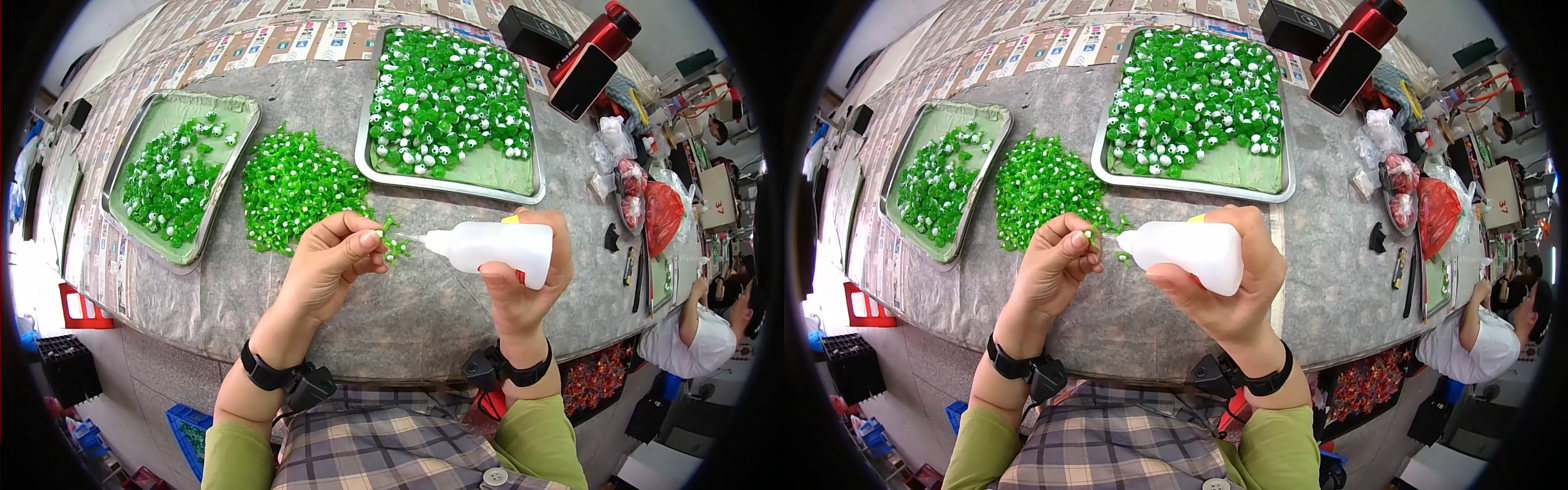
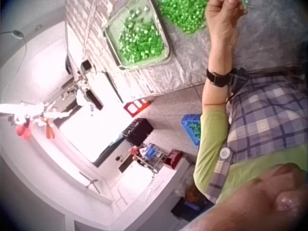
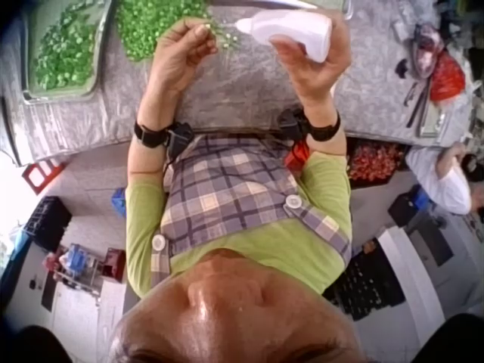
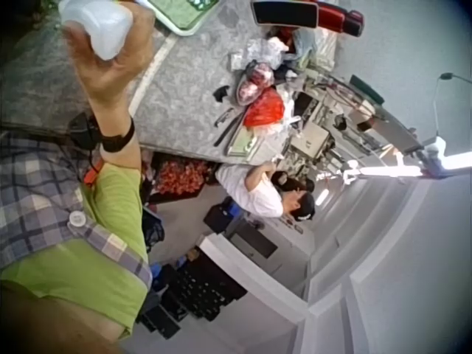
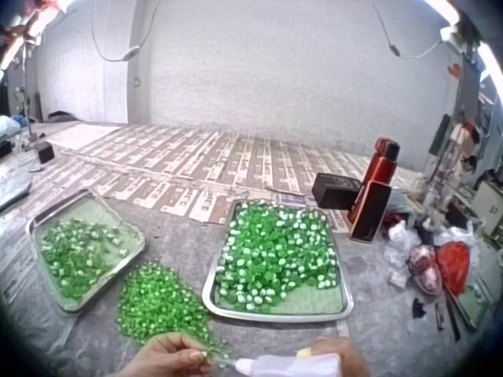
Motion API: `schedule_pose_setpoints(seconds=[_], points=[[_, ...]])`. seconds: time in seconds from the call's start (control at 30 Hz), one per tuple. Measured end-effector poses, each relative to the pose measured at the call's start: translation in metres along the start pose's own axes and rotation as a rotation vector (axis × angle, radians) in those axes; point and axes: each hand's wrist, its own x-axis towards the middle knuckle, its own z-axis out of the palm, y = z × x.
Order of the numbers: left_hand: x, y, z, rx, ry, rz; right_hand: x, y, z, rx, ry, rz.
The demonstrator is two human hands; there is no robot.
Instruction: The person assembles small toy figures by applying glue to green plastic pieces using a glue bottle and attaching white head pieces from a tray onto them by hand.
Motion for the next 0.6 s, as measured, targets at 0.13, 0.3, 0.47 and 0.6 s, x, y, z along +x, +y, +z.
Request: schedule_pose_setpoints(seconds=[0.13,0.3,0.47,0.6], points=[[0.0006,0.0004,0.0016,-0.008,-0.014,-0.002,-0.0001,-0.0015,0.0011,0.07,0.079,0.057],[0.0008,0.0004,0.0027,0.0,-0.02,-0.008,-0.0002,0.0023,-0.0024,-0.025,0.046,0.007],[0.0002,0.0005,0.0003,0.004,-0.015,-0.006,0.0001,0.0018,-0.0008,-0.066,0.047,0.018],[-0.0002,0.0011,0.0044,0.04,0.02,0.038,-0.001,0.0017,-0.0018,0.056,0.121,0.038]])
